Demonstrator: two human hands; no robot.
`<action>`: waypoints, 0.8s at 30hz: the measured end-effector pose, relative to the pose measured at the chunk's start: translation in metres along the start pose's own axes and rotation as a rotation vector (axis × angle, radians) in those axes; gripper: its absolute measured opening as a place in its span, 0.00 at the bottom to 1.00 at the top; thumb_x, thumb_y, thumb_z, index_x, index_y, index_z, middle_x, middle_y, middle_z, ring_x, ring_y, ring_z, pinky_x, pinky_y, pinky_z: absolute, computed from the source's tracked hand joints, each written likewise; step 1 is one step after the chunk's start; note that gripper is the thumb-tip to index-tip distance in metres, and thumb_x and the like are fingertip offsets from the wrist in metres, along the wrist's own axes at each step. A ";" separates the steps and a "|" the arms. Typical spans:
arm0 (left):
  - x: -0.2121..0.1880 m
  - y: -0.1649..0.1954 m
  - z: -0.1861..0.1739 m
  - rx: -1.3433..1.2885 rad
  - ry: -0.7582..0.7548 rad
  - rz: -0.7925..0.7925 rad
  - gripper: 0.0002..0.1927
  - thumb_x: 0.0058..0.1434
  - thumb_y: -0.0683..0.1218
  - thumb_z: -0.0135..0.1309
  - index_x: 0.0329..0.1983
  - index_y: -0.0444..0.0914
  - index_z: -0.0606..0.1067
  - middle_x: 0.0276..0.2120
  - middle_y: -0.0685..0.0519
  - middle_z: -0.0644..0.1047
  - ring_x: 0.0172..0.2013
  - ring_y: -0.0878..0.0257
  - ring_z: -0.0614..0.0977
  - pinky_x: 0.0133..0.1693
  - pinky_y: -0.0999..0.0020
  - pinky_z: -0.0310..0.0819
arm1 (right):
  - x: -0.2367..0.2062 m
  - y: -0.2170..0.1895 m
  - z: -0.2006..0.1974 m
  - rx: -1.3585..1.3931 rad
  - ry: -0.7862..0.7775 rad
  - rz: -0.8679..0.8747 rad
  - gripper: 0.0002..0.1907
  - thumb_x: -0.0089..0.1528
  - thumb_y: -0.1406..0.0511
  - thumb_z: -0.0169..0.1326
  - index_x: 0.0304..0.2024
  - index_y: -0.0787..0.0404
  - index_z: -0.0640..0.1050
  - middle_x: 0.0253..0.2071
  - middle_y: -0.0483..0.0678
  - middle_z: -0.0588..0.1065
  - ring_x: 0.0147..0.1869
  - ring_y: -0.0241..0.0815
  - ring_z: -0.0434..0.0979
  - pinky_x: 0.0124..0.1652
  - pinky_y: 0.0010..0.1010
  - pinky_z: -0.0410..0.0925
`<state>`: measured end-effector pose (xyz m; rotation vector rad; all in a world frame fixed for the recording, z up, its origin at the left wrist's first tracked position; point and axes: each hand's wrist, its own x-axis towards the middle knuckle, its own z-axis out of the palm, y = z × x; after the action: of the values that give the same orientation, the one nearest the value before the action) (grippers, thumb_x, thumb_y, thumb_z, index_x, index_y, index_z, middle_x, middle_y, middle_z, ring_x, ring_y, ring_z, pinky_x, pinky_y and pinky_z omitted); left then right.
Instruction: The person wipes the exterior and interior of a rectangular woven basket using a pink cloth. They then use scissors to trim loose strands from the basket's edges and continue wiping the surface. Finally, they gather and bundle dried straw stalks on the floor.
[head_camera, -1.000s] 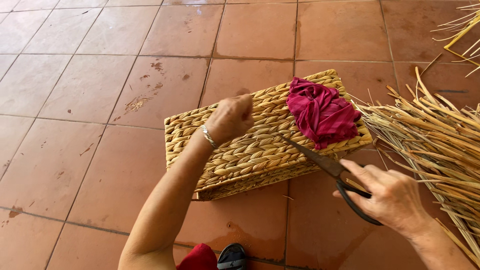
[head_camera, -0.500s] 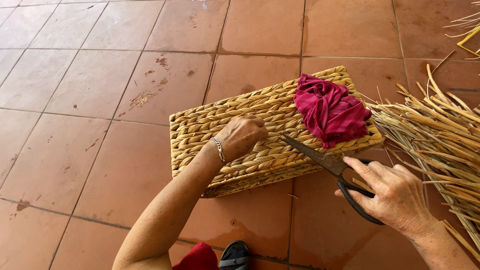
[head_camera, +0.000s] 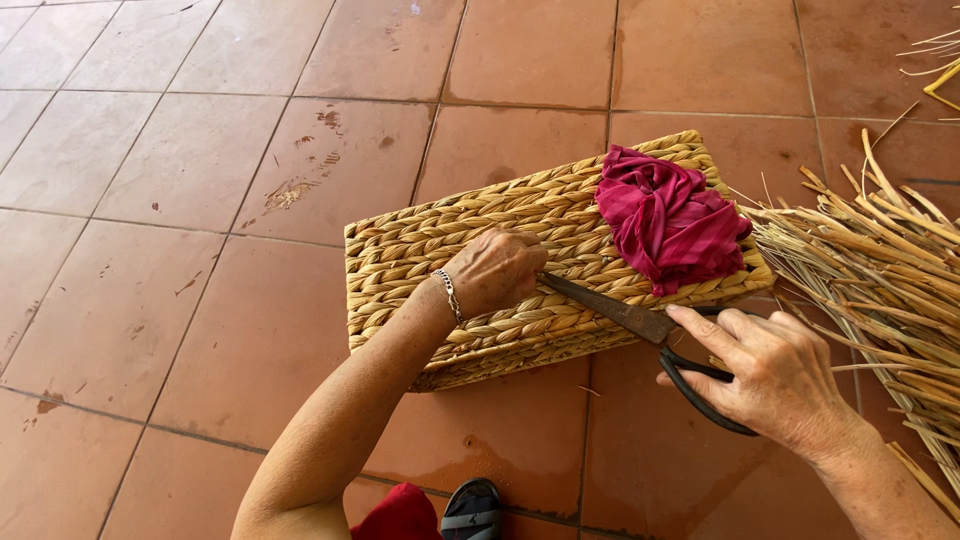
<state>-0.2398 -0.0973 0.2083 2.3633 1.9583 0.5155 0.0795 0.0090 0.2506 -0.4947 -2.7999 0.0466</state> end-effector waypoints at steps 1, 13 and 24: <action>-0.001 0.000 0.000 -0.002 -0.018 -0.008 0.03 0.57 0.37 0.52 0.27 0.34 0.72 0.25 0.51 0.75 0.25 0.59 0.78 0.31 0.61 0.79 | 0.003 0.000 -0.001 -0.004 -0.012 -0.001 0.42 0.44 0.42 0.69 0.58 0.48 0.79 0.22 0.42 0.72 0.21 0.41 0.71 0.28 0.36 0.67; -0.002 0.004 0.009 0.227 -0.123 0.048 0.02 0.64 0.38 0.54 0.36 0.33 0.75 0.34 0.47 0.78 0.33 0.59 0.80 0.36 0.65 0.81 | 0.031 0.004 -0.011 -0.148 -0.082 -0.171 0.38 0.47 0.48 0.66 0.61 0.46 0.78 0.25 0.44 0.70 0.22 0.42 0.70 0.27 0.37 0.68; 0.012 0.023 0.002 0.357 -0.273 0.029 0.05 0.64 0.39 0.54 0.36 0.32 0.77 0.38 0.45 0.79 0.41 0.56 0.81 0.41 0.62 0.82 | 0.020 -0.001 0.001 -0.154 -0.063 -0.254 0.36 0.50 0.52 0.65 0.60 0.56 0.78 0.20 0.43 0.68 0.17 0.38 0.68 0.22 0.34 0.67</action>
<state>-0.2154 -0.0908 0.2147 2.4912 2.0273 -0.1687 0.0611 0.0143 0.2553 -0.1703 -2.9186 -0.2128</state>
